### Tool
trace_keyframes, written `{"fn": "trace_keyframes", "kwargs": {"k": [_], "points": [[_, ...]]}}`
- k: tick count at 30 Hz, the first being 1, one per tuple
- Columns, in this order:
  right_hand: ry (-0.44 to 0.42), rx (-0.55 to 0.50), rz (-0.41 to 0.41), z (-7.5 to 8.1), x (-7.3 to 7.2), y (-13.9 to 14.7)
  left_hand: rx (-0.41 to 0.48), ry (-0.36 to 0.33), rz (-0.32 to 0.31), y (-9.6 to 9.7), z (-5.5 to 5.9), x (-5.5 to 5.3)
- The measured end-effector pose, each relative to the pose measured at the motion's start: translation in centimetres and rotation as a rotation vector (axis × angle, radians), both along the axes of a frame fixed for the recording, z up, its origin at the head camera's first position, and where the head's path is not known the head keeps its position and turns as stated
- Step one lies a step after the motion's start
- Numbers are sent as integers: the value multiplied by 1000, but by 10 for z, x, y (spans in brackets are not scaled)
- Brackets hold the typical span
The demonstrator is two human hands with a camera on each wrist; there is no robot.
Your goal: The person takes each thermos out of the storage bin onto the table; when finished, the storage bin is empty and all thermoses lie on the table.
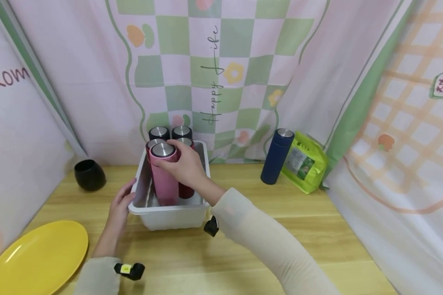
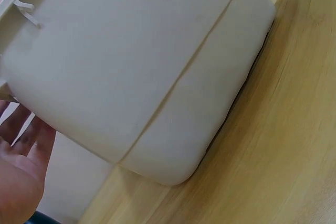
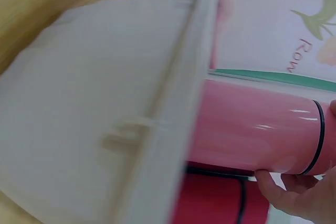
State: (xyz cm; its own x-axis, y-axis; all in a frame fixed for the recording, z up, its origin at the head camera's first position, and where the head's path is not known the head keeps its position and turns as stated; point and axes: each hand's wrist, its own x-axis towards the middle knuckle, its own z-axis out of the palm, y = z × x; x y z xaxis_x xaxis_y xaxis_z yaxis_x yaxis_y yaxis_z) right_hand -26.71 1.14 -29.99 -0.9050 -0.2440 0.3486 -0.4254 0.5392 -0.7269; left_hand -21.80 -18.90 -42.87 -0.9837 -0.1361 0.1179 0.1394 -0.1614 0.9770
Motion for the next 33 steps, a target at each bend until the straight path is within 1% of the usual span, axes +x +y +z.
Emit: {"fn": "trace_keyframes", "kwargs": {"k": [4,6,11,13,18,23,26,29,33], "points": [[-3,-51,-13,15,1,6,-5,-17,-4,0,2,0],[-15,-91,-19,23,2,9,-5,-15,-4,0,2,0],[-39,-196,11,42,3,19,-17,-18,-5,1,3,-1],[-31,-221,23,49,2,22,-20,-24,-9,0,3,-1],[-4,-227,2,69,4,33,-19,-18,-11,1,3,-1],[-10,-246,-27,90,6,47,-11,0,-8,1,2,0],[2,-261,-48,101,5,58,2,14,-2,0,1,1],[13,-278,-67,110,4,72,6,23,-3,1,1,2],[18,-298,-89,116,1,93,7,21,-4,1,1,2]]}}
